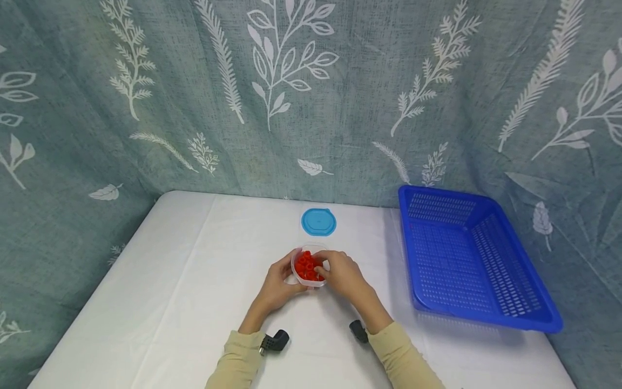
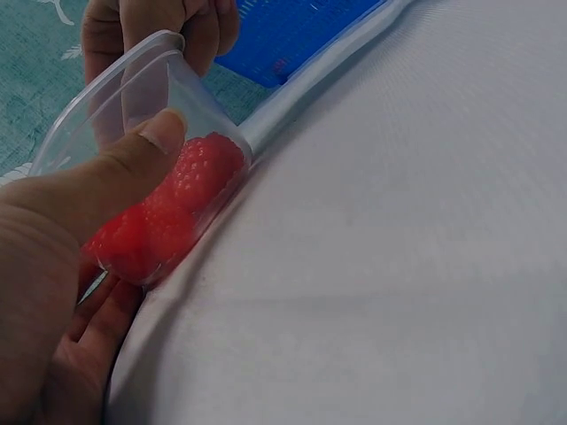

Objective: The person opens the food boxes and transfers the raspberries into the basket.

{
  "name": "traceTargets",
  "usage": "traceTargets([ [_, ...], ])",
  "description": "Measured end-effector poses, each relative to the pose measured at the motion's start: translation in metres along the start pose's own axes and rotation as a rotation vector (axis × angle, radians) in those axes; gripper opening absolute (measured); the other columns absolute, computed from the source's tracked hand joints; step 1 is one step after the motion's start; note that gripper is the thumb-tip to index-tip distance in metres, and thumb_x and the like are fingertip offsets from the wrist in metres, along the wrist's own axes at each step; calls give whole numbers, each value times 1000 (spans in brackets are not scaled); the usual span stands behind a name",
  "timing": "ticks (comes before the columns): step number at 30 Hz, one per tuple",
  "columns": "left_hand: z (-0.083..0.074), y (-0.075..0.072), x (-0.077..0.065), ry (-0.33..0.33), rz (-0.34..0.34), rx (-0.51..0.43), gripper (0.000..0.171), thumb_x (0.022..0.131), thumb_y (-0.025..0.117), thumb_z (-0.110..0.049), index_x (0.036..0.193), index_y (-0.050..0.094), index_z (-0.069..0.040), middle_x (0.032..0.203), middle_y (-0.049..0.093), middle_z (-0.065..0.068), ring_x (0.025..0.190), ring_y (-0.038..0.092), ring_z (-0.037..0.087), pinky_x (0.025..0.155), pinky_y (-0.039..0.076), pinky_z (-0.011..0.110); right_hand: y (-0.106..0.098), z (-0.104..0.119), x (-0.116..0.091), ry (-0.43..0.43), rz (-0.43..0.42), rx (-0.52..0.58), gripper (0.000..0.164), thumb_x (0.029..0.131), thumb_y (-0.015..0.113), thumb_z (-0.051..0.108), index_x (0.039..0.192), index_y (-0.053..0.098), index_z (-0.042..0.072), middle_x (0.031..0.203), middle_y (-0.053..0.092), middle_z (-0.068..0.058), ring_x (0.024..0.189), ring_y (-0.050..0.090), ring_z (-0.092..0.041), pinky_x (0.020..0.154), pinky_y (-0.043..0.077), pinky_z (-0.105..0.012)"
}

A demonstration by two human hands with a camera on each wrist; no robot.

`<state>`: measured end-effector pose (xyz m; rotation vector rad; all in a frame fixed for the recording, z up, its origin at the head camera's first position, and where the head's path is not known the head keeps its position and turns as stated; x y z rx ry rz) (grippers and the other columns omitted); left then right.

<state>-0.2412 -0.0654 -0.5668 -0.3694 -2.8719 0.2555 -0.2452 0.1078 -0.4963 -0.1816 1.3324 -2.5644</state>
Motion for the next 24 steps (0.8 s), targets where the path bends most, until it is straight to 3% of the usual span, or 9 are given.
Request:
traceTargets([
  [6, -1, 0, 0, -9, -1, 4, 89, 77, 88, -6, 154, 45, -9, 154, 51, 9, 143, 47, 27, 117, 40, 42, -2, 0, 1, -7, 19, 3, 25, 92, 75, 12, 117, 75, 10, 107, 75, -4, 95, 66, -21, 85, 60, -41],
  [15, -2, 0, -1, 6, -7, 13, 89, 77, 88, -7, 154, 44, -12, 154, 51, 8, 144, 46, 28, 117, 40, 43, -1, -2, 1, -25, 59, 34, 34, 91, 77, 14, 125, 73, 10, 121, 74, -6, 112, 66, -27, 98, 56, -47],
  [24, -2, 0, -2, 6, 17, 1, 91, 77, 87, -2, 155, 42, -9, 153, 52, 9, 144, 46, 26, 117, 40, 38, 0, -7, 8, -93, 154, 18, 30, 89, 78, 14, 119, 75, 11, 113, 73, -3, 102, 65, -21, 91, 56, -42],
])
Point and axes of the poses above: each hand's wrist, its own x-axis towards the middle knuckle, its own y-axis out of the palm, z = x × y, the point moved 3 cm from there along x, towards the middle knuckle
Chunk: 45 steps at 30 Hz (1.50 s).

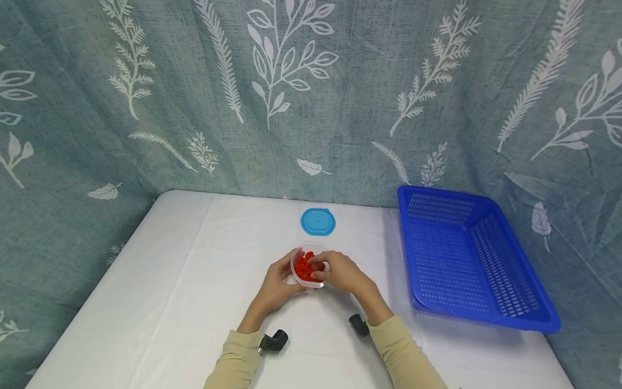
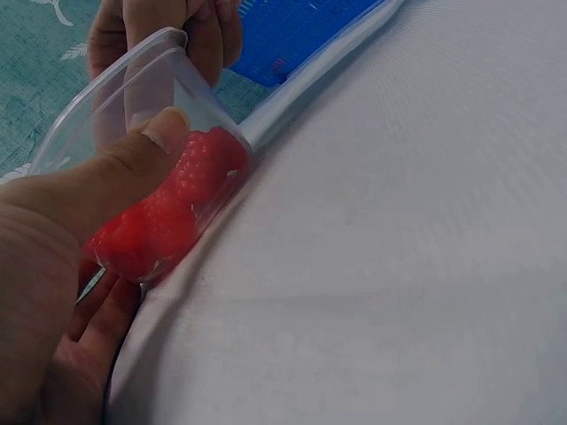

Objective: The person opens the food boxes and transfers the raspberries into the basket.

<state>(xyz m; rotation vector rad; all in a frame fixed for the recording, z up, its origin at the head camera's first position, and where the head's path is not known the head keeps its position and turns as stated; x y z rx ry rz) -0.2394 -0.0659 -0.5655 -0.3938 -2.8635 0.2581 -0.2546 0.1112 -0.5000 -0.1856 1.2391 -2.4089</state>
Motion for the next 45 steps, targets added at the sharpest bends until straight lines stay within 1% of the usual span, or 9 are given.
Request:
traceTargets([
  [4, 1, 1, 0, 7, 2, -7, 91, 77, 88, -3, 155, 42, -9, 152, 52, 11, 144, 46, 27, 117, 40, 39, 0, -2, 1, -18, -6, 59, 20, 88, 80, 13, 107, 74, 12, 103, 72, 0, 97, 63, -20, 90, 56, -43],
  [9, 0, 0, 0, 4, -4, -20, 90, 77, 88, -3, 155, 43, -9, 152, 52, 11, 144, 47, 27, 117, 39, 40, 2, -6, 2, -38, -54, 188, 11, 87, 81, 13, 93, 71, 14, 99, 71, 1, 102, 66, -22, 96, 56, -48],
  [15, 2, -1, 1, -6, -16, -11, 88, 78, 86, -3, 155, 43, -8, 154, 50, 11, 145, 45, 27, 118, 38, 42, 5, -10, 5, -37, -114, 262, 11, 85, 83, 14, 87, 73, 15, 88, 71, 4, 93, 66, -18, 87, 58, -40],
  [20, 1, -1, 1, -7, -17, -22, 88, 78, 86, 0, 155, 42, -6, 154, 50, 12, 144, 45, 28, 118, 39, 44, 6, -12, 6, -38, -104, 261, 11, 86, 82, 13, 93, 74, 13, 89, 71, 3, 91, 64, -17, 80, 55, -32],
  [22, 0, -1, 1, -8, -13, -15, 88, 78, 86, 0, 155, 42, -6, 154, 50, 12, 144, 45, 28, 118, 39, 43, 5, -12, 5, -43, -83, 233, 13, 88, 80, 13, 101, 76, 13, 98, 73, 1, 91, 62, -17, 77, 53, -30],
  [27, -1, -1, 1, -2, -4, 3, 89, 78, 86, -3, 155, 41, -7, 153, 51, 11, 144, 46, 27, 118, 39, 42, 3, -11, 2, -88, -44, 150, 18, 94, 73, 14, 111, 77, 13, 116, 73, -4, 101, 62, -20, 82, 53, -32],
  [30, 0, 1, 0, 6, -8, 4, 89, 79, 86, -4, 155, 41, -7, 153, 51, 12, 144, 46, 28, 118, 39, 44, 3, -13, 1, -105, -39, 131, 15, 95, 72, 16, 108, 76, 13, 113, 72, -2, 101, 62, -19, 85, 54, -33],
  [37, 1, 1, 0, 10, -9, 12, 88, 79, 86, -3, 155, 42, -6, 153, 52, 10, 144, 47, 26, 118, 39, 41, 3, -13, 1, -93, -43, 150, 11, 92, 76, 19, 102, 76, 13, 102, 72, 1, 87, 57, -15, 76, 50, -27],
  [45, 1, 1, 0, 7, -16, -3, 88, 78, 86, -2, 155, 43, -7, 154, 51, 11, 145, 45, 27, 118, 38, 42, 2, -16, 0, -98, -58, 219, 15, 91, 77, 16, 106, 75, 13, 99, 72, 4, 92, 62, -13, 76, 54, -26],
])
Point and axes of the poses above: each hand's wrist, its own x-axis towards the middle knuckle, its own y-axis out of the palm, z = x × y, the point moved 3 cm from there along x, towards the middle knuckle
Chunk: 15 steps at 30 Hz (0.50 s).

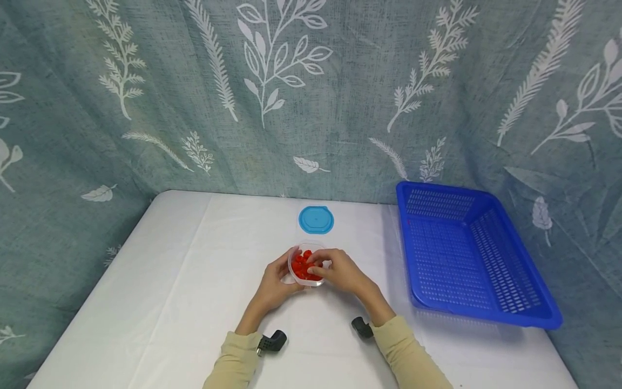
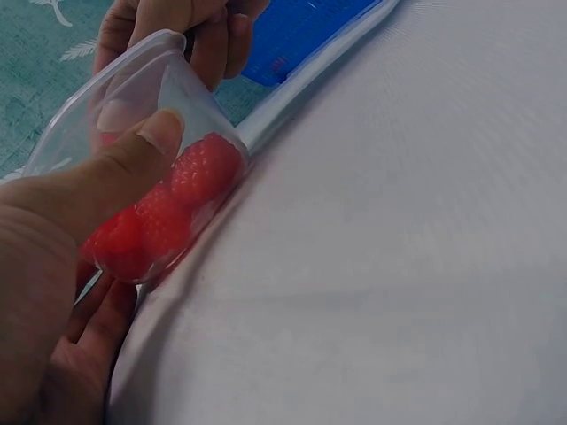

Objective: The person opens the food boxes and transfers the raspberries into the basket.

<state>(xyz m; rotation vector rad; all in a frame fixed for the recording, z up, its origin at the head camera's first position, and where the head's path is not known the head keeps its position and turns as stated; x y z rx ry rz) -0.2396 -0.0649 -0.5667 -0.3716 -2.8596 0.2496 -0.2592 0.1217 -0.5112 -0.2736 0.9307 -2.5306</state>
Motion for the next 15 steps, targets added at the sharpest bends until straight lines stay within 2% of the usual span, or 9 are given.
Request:
traceTargets([
  [5, 0, 1, -1, -9, -18, 11, 87, 77, 85, 3, 154, 43, -5, 154, 49, 14, 145, 45, 30, 118, 38, 45, 0, 2, -1, 13, -2, -1, 22, 89, 79, 17, 110, 77, 11, 101, 74, 3, 94, 64, -14, 81, 55, -29],
  [10, -1, 2, -1, -19, -32, -5, 87, 76, 82, 9, 153, 42, 1, 152, 50, 20, 143, 45, 36, 118, 36, 48, 0, 4, -4, 18, -34, -17, 25, 87, 81, 16, 111, 79, 9, 98, 76, 2, 91, 67, -13, 79, 57, -28],
  [15, 1, 1, 1, -15, -20, -14, 88, 76, 83, 7, 153, 43, -3, 151, 52, 18, 143, 47, 33, 118, 37, 46, -2, 5, -7, 12, -71, 3, 24, 87, 81, 13, 110, 78, 7, 98, 77, 0, 84, 69, -12, 72, 60, -23],
])
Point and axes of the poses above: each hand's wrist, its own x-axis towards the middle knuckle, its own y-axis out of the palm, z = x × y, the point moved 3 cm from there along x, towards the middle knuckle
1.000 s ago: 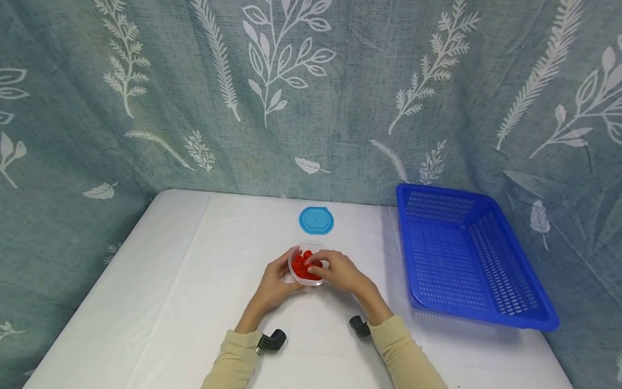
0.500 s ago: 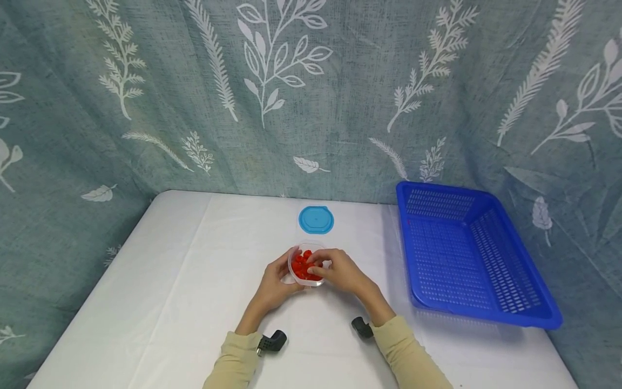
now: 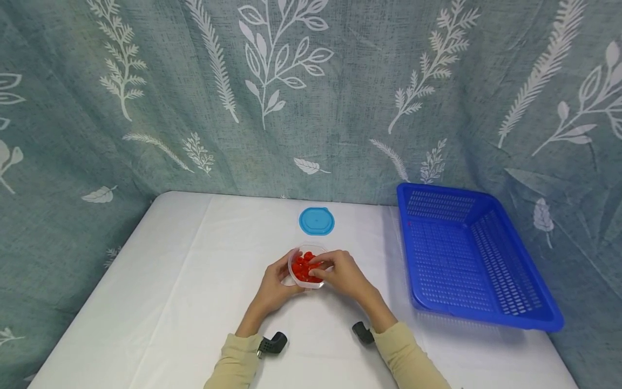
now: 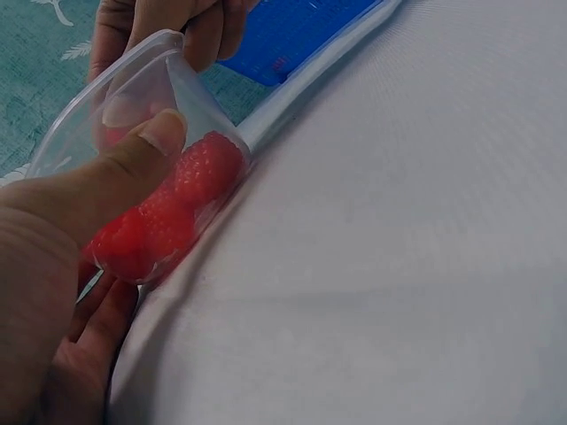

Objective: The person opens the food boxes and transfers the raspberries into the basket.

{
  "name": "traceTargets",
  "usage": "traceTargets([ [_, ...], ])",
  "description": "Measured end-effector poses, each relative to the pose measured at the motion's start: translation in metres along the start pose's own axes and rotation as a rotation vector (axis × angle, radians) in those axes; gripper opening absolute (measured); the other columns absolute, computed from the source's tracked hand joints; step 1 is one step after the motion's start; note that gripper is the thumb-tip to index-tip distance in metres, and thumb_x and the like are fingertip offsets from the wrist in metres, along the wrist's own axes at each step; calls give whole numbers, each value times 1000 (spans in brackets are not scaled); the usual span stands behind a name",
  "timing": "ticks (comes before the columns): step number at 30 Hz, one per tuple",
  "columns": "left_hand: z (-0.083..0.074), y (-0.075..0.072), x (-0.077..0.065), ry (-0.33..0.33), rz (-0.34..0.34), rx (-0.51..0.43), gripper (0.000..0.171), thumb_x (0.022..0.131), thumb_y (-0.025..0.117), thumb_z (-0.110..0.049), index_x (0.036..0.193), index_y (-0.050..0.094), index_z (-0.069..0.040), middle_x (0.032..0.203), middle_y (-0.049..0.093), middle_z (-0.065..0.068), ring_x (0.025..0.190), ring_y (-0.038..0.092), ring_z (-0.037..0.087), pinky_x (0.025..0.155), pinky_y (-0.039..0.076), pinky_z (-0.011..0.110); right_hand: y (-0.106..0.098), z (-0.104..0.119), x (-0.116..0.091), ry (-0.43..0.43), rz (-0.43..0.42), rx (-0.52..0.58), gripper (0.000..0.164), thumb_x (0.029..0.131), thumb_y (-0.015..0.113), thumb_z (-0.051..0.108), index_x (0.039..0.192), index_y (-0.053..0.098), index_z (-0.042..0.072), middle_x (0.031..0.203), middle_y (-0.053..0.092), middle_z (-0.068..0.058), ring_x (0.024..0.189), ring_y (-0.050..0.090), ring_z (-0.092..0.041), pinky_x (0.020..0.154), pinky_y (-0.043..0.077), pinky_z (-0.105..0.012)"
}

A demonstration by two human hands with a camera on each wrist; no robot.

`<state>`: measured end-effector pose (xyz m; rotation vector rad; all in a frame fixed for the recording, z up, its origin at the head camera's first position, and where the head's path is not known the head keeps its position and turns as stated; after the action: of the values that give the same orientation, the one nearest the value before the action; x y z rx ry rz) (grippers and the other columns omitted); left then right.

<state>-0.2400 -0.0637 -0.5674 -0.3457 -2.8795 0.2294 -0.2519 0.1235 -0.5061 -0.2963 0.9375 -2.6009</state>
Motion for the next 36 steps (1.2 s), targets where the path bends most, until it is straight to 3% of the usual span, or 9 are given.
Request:
traceTargets([
  [8, 1, -2, -1, 0, 13, -2, 89, 77, 87, -2, 154, 44, -8, 152, 53, 10, 143, 47, 27, 118, 38, 41, -6, 3, -6, 35, -34, 20, 22, 86, 82, 10, 108, 79, 10, 93, 76, 0, 75, 64, -10, 59, 51, -19],
  [12, 1, -2, 0, 0, 15, -5, 89, 76, 87, -2, 154, 43, -6, 152, 53, 11, 144, 46, 28, 119, 37, 42, -9, 4, -9, 35, -52, 31, 19, 87, 81, 13, 105, 78, 9, 87, 75, 1, 57, 48, -9, 48, 37, -18],
  [16, 1, -2, 0, -5, 15, 11, 89, 77, 87, -4, 154, 44, -8, 153, 52, 11, 144, 46, 27, 119, 37, 41, -12, 6, -13, 16, -84, 33, 18, 87, 81, 17, 104, 78, 10, 87, 74, 3, 50, 35, -7, 46, 31, -18],
  [29, 1, 0, -1, -22, 9, 5, 89, 78, 88, -6, 155, 44, -12, 154, 51, 7, 146, 43, 25, 120, 35, 39, -24, 26, -38, -143, -206, 143, 17, 85, 81, 10, 102, 80, 8, 90, 77, 0, 54, 35, -6, 47, 29, -18],
  [36, 0, 1, -2, 5, 5, 37, 88, 79, 88, -12, 155, 44, -12, 153, 52, 7, 145, 44, 27, 118, 37, 42, -35, 45, -52, -185, -181, 158, 17, 89, 78, 9, 105, 80, 9, 93, 77, -2, 53, 35, -5, 46, 29, -18],
])
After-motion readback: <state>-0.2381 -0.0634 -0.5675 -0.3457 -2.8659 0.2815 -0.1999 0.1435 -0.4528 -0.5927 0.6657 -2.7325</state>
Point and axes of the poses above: each hand's wrist, its own x-axis towards the middle knuckle, its own y-axis out of the palm, z = x × y, the point moved 3 cm from there along x, towards the middle knuckle
